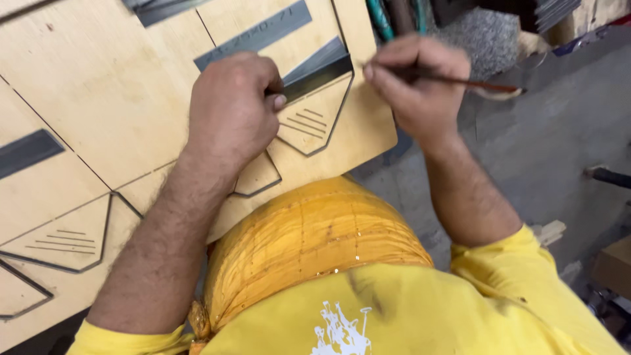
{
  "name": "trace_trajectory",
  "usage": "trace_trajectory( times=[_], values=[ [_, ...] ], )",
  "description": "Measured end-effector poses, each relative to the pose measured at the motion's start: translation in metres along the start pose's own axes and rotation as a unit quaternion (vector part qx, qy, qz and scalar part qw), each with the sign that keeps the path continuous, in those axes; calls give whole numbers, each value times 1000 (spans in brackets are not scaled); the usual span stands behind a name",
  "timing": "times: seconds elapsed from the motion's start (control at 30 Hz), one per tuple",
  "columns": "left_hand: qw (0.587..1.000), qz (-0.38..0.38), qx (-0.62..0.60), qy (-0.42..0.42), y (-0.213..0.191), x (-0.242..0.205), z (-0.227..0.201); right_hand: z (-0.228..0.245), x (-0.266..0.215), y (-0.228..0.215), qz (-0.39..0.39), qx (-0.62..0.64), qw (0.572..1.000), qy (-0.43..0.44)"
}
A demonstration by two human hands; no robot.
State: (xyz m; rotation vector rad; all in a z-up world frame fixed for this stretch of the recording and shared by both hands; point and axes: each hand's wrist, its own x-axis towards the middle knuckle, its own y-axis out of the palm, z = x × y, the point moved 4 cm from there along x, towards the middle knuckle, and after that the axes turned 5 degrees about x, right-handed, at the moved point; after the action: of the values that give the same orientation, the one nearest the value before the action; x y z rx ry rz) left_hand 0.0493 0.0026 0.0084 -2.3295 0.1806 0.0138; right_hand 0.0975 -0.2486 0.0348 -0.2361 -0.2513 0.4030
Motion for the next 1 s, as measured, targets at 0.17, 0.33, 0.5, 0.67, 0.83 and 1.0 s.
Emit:
trace_trajectory(
  times=[0.17,0.33,0.5,0.67,0.83,1.0],
  values=[
    [997,-32,63,25,-15,-10,-4,-12,-35,7,-39,45,995,80],
    [994,-75,70,29,-11,-20,-13,-21,-44,16,-52,29,994,90],
    [993,-82,88,-15,1,-18,-12,-19,-41,20,-41,2,998,54],
    [983,-22,173,-57,3,-6,-16,-16,-40,20,-47,8,998,44],
    [984,87,113,-107,6,0,-11,-16,-39,21,-46,4,998,40],
    [987,5,72,-142,-17,3,5,-16,-37,20,-39,2,998,39]
  ],
)
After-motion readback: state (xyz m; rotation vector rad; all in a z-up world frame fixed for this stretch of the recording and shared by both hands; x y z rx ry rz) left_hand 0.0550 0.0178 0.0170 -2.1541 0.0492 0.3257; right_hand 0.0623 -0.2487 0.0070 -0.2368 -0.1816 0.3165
